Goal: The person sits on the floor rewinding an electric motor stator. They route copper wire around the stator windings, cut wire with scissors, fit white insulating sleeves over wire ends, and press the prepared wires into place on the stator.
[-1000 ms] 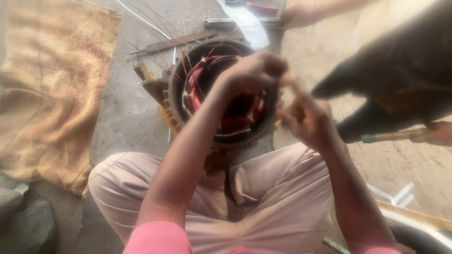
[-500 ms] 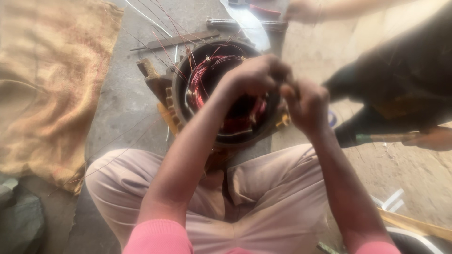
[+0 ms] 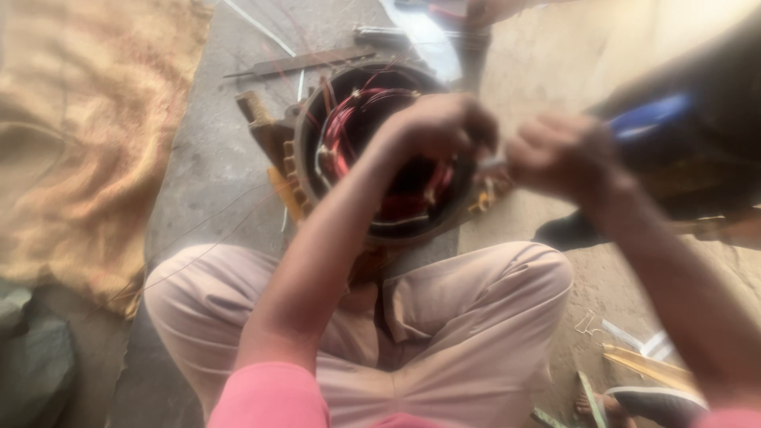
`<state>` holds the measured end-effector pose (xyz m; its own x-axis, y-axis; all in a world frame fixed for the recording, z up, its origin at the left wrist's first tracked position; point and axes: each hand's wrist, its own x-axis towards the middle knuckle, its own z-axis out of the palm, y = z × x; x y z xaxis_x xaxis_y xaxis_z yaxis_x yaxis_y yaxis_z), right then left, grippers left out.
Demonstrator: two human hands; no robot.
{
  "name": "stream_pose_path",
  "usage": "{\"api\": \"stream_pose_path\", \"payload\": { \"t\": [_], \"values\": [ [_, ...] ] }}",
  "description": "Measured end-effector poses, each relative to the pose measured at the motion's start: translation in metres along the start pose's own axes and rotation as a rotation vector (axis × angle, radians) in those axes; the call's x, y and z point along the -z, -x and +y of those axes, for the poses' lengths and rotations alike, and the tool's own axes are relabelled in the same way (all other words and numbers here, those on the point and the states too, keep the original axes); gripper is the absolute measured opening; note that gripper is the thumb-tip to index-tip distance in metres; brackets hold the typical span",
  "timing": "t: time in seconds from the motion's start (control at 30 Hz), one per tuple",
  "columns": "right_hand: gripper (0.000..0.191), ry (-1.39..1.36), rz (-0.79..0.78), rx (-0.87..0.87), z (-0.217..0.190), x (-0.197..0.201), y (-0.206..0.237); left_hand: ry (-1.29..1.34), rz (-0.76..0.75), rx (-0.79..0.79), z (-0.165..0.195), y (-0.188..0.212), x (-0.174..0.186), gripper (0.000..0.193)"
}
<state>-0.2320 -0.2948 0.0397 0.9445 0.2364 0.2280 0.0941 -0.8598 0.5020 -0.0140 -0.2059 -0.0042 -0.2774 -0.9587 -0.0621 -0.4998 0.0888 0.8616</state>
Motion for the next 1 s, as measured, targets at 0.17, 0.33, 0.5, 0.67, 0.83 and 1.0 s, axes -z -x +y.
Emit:
{"api": "stream_pose_path", "payload": {
  "t": [0.17, 0.33, 0.5, 0.67, 0.83, 1.0],
  "values": [
    [0.065, -0.037, 0.143, 0.206, 0.027, 0.050, 0.002, -0.010, 0.013, -0.108, -0.006, -0.002, 0.002, 0.022],
    [0.065, 0.231, -0.004, 0.112, 0.015, 0.031, -0.030, 0.032, 0.016, -0.033, 0.000, 0.001, 0.001, 0.031],
    [0.052, -0.048, -0.093, 0.051, -0.006, 0.042, 0.014, -0.001, 0.060, 0.033, 0.005, 0.008, -0.002, 0.027],
    [0.025, -0.547, 0.039, -0.452, -0.057, 0.047, 0.052, 0.006, 0.061, -0.001, 0.001, 0.007, -0.001, 0.026],
    [0.040, -1.490, 0.257, -0.917, -0.093, 0.017, 0.021, 0.077, 0.047, 0.013, -0.002, 0.006, -0.002, 0.020],
    [0.032, -1.742, 0.356, -1.216, -0.100, 0.011, 0.006, 0.087, 0.065, -0.038, -0.004, 0.004, -0.004, 0.013]
  ]
}}
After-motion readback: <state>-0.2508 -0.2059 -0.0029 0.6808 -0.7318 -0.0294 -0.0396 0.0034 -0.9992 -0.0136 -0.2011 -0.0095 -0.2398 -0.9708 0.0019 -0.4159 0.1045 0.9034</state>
